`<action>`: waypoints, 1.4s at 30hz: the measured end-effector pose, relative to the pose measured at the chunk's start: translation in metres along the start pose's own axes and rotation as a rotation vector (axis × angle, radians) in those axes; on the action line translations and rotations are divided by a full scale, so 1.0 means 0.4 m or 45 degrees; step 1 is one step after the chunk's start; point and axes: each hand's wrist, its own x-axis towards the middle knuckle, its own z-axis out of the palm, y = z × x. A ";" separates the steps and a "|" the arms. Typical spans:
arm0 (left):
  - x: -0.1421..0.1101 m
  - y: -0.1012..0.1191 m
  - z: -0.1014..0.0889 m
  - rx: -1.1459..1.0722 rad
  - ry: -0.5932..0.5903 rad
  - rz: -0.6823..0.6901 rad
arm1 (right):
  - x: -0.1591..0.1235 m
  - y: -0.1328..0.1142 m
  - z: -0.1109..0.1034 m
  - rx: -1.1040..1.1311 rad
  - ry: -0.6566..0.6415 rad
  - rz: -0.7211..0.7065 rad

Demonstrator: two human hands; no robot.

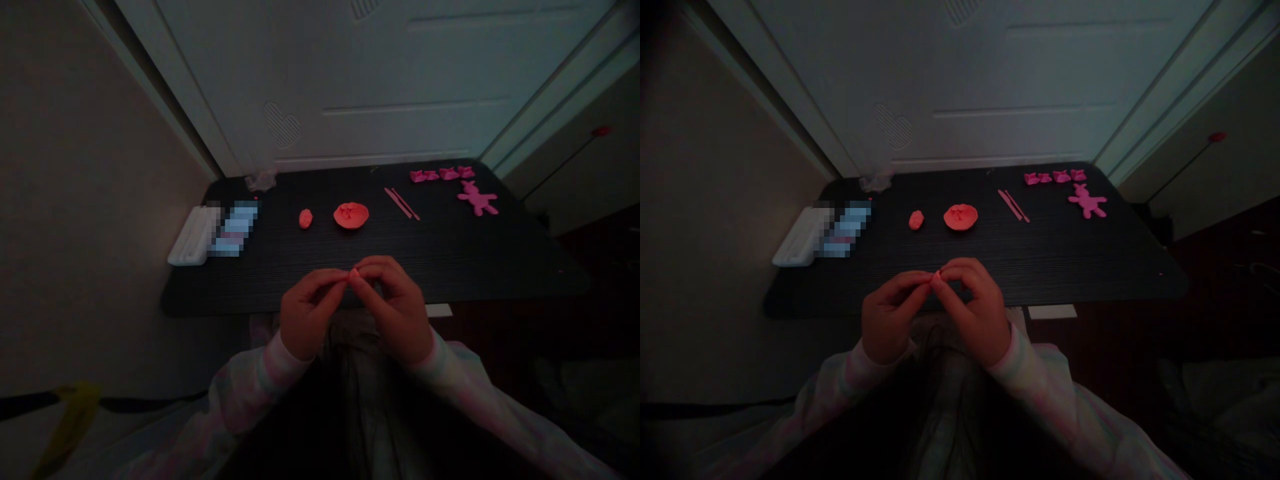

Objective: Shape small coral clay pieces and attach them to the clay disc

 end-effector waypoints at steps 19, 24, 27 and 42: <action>0.024 -0.014 0.016 -1.066 -0.057 -0.769 | -0.003 0.006 -0.008 0.161 -0.154 0.289; 0.021 -0.017 0.016 -0.945 -0.077 -0.624 | 0.001 0.001 -0.008 0.214 -0.144 0.354; 0.021 -0.020 0.016 -0.862 -0.071 -0.561 | 0.001 -0.003 -0.007 0.252 -0.147 0.376; 0.014 -0.032 0.009 -1.141 -0.193 -0.878 | 0.003 -0.016 -0.022 0.103 -0.226 0.112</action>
